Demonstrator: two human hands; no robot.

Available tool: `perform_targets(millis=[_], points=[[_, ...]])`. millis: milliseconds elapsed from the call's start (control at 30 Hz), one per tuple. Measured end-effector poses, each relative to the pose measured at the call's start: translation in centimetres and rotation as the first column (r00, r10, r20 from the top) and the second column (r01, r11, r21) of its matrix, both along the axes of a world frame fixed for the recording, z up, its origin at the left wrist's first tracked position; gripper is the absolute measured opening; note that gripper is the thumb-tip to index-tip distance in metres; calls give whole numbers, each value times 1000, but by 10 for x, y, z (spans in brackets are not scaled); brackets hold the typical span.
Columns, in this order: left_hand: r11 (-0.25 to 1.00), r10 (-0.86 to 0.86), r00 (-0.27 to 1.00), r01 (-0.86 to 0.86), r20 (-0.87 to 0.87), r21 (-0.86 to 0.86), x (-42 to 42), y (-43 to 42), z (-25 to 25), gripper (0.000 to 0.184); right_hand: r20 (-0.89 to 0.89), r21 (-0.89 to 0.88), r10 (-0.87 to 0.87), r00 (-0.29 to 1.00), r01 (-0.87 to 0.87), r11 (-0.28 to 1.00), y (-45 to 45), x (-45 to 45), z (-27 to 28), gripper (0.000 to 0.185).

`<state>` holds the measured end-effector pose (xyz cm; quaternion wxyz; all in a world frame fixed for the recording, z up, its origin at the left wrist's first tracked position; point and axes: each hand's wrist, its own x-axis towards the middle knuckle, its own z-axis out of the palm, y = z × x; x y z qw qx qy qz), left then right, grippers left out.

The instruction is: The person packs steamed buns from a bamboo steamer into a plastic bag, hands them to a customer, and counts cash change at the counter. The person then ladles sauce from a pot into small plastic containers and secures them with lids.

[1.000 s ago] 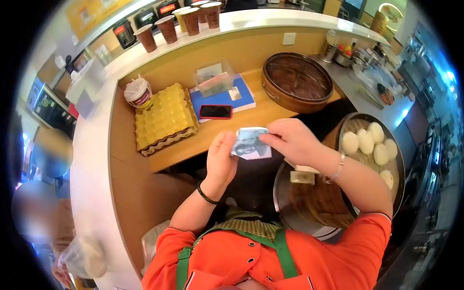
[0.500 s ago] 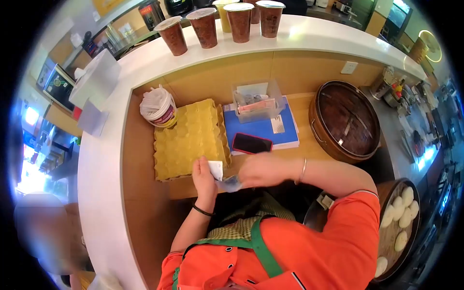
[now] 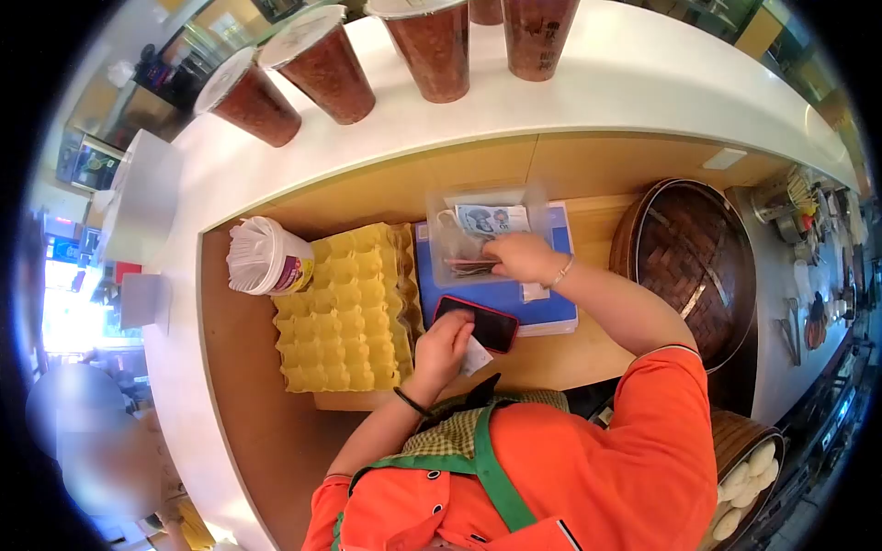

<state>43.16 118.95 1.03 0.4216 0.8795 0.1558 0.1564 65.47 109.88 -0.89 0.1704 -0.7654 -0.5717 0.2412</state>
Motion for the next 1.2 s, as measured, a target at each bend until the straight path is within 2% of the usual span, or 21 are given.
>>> perform_targets(millis=[33,67,200,233,267,300,367,433,500,533,567,667,700,767,800,900,1000,1067,1100,1167,1200], points=[[977,-90,989,66,114,202,7,3,1,14,33,15,18,999,-18,1000,-3,-7,-2,24],[925,-119,992,93,47,369,14,9,1,13,67,26,33,997,-35,999,-7,-12,-2,24],[845,-184,963,256,-196,470,27,27,-21,14,18,-46,-9,1000,10,999,-14,-22,5,21],[848,-186,962,259,-198,462,26,28,-22,14,-8,-4,-141,990,141,990,-10,-15,4,21],[860,-216,960,274,-179,430,25,27,-18,14,-40,34,-269,962,271,962,-9,-11,2,20],[871,-245,956,291,-164,396,21,26,-17,14,-49,23,-270,962,271,962,-11,-11,1,20],[919,-216,973,232,-86,319,14,25,-18,13,9,171,-205,979,200,965,-15,-14,6,17],[955,-181,983,179,-16,236,7,27,-16,13,28,131,-102,994,98,986,-21,-30,16,16],[988,57,998,-59,-17,-146,9,34,5,14,57,97,0,998,-6,995,-22,-35,16,14],[954,115,980,-155,-163,-257,11,36,22,21,203,32,43,978,-50,998,-21,-34,12,13],[954,113,980,-154,-166,-256,13,40,23,21,348,-35,95,933,-89,995,-19,-31,7,12],[925,254,963,-215,89,-312,24,47,21,26,431,-110,74,899,-29,993,-8,-27,-18,14],[926,252,964,-213,88,-311,27,51,20,26,431,-109,72,900,-27,994,-8,-24,-19,14],[817,501,862,-441,78,-371,34,58,23,28,221,-17,-53,974,58,998,-11,-20,-16,13],[753,553,831,-465,65,-466,40,59,30,30,220,-16,-54,974,59,998,-14,-19,-12,13],[681,634,773,-537,33,-498,59,52,42,31,20,183,-270,963,262,948,-27,-10,14,15],[796,586,805,-551,90,-251,80,43,15,26,20,203,-370,929,359,911,-51,-8,47,19],[855,515,849,-498,116,-146,97,38,1,22,-186,90,-561,806,583,808,-64,-8,67,22],[878,476,877,-469,60,-98,103,35,-4,18,-180,93,-561,808,581,808,-70,-6,67,22],[936,336,941,-337,-33,-101,111,34,-8,11,-565,68,-585,582,740,669,-81,-4,60,24],[936,336,941,-338,-33,-102,112,31,-8,11,-551,62,-598,582,743,666,-84,-1,54,25]])
